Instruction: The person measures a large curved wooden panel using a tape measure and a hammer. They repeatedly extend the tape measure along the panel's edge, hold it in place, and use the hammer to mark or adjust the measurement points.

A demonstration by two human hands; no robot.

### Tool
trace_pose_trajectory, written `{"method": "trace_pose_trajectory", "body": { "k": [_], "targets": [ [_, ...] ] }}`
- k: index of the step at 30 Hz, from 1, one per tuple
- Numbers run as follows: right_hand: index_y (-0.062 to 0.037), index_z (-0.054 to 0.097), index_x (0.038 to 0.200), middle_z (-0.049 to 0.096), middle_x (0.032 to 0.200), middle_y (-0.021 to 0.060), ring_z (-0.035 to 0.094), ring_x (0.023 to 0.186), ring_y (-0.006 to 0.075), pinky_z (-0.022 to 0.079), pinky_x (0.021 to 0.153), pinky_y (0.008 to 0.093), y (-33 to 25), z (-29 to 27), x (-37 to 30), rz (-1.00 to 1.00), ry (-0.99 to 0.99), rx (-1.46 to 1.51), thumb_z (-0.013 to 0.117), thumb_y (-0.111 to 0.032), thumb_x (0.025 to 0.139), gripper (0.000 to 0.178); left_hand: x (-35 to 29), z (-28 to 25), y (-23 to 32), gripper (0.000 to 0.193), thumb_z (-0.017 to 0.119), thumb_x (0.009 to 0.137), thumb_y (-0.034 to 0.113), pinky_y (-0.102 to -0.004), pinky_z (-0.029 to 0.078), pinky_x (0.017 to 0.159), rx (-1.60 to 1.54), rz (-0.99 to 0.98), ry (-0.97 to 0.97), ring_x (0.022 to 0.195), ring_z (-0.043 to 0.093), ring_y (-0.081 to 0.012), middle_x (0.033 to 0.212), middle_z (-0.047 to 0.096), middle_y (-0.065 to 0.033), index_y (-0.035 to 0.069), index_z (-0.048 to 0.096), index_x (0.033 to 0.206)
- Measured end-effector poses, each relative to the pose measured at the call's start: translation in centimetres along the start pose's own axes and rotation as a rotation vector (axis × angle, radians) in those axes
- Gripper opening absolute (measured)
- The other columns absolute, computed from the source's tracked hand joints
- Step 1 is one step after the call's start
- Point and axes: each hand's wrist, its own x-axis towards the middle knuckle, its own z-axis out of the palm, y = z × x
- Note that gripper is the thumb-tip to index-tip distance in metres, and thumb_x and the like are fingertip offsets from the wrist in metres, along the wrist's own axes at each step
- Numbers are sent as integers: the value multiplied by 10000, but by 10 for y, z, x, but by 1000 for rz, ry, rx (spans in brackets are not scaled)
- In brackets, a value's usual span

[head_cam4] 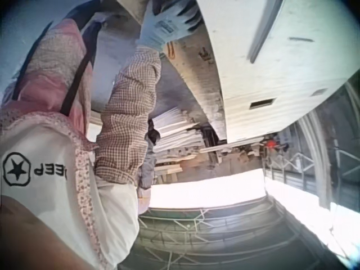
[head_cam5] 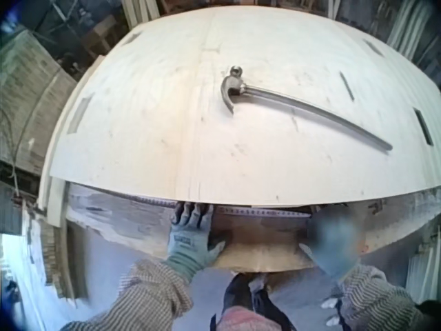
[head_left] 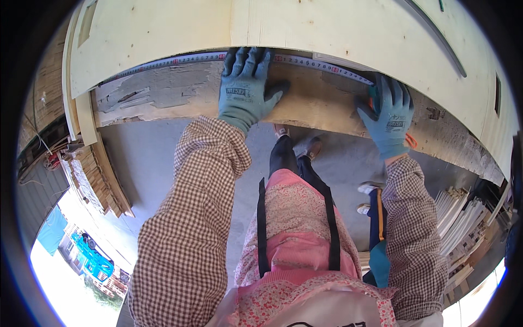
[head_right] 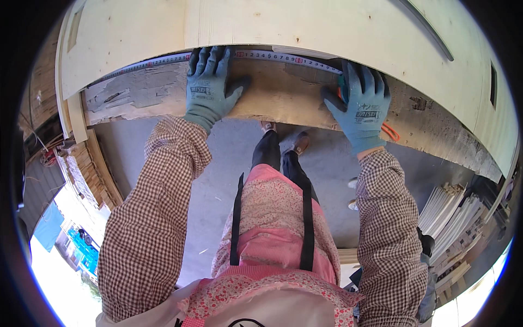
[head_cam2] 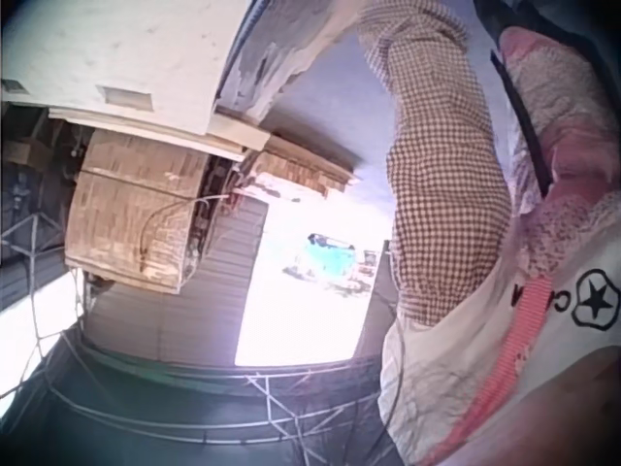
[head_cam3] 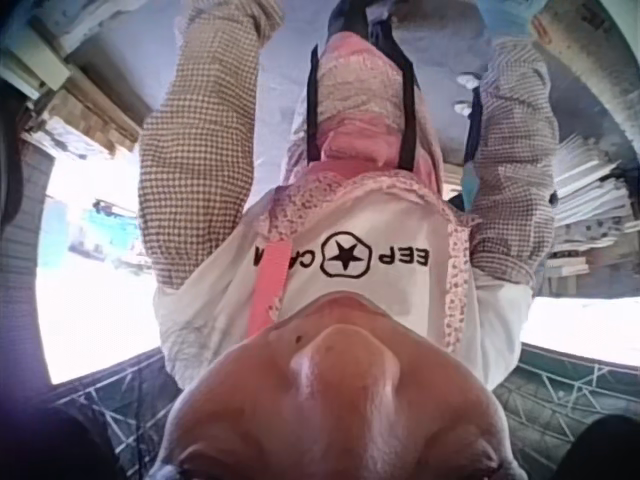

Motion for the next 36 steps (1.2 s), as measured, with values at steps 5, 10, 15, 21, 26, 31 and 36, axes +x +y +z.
{"method": "trace_pose_trajectory", "body": {
  "k": [5,10,15,21,26,31,36],
  "targets": [
    [-156,448,1250,445,1184,122,416,1080,330,336,891,480,0,-16,-2,-9,18,22,691,-476,631,738,3,-9,3,699,588,736,428,-478,204,1051,-71,18,6,1216,339,-393,1291,411,-206,30,397,1279],
    [-156,510,1185,458,1202,101,414,1116,318,320,934,491,5,-51,-2,-86,107,124,705,-395,655,613,3,-6,5,695,604,717,420,-501,208,1045,-42,-35,-84,1218,334,-412,1290,407,-216,-1,426,1241],
    [-63,496,1213,490,1223,83,430,1131,281,306,975,420,40,-90,84,-33,336,79,655,-292,737,552,0,-2,5,690,600,722,409,-500,195,1049,-63,-60,-88,1241,294,-420,1323,365,-216,0,418,1248],
    [-161,565,1055,557,1055,79,504,1013,290,425,812,438,75,-44,160,164,51,-273,583,-415,801,360,4,-10,7,704,593,724,421,-495,194,1055,-60,-33,-71,1244,305,-397,1335,359,-210,28,400,1275],
    [-111,565,913,584,716,67,592,666,248,470,619,375,67,-70,153,95,-36,-1,517,-366,867,263,2,-5,5,705,522,780,486,-459,147,1084,57,-61,-123,1274,296,-348,1360,353,-177,56,364,1316],
    [-49,501,783,430,571,-30,349,470,21,246,403,172,7,-162,51,719,-329,1106,418,-326,938,328,-4,-5,1,706,493,787,528,-435,126,1095,103,-77,-147,1289,287,-322,1363,358,-169,62,386,1306],
    [-29,480,719,454,527,24,400,419,88,295,390,224,-31,-218,-113,1005,-546,1518,477,-541,847,528,3,-5,6,711,545,786,460,-454,148,1084,51,-36,-108,1287,268,-343,1377,326,-169,76,325,1342]
  ]
}}
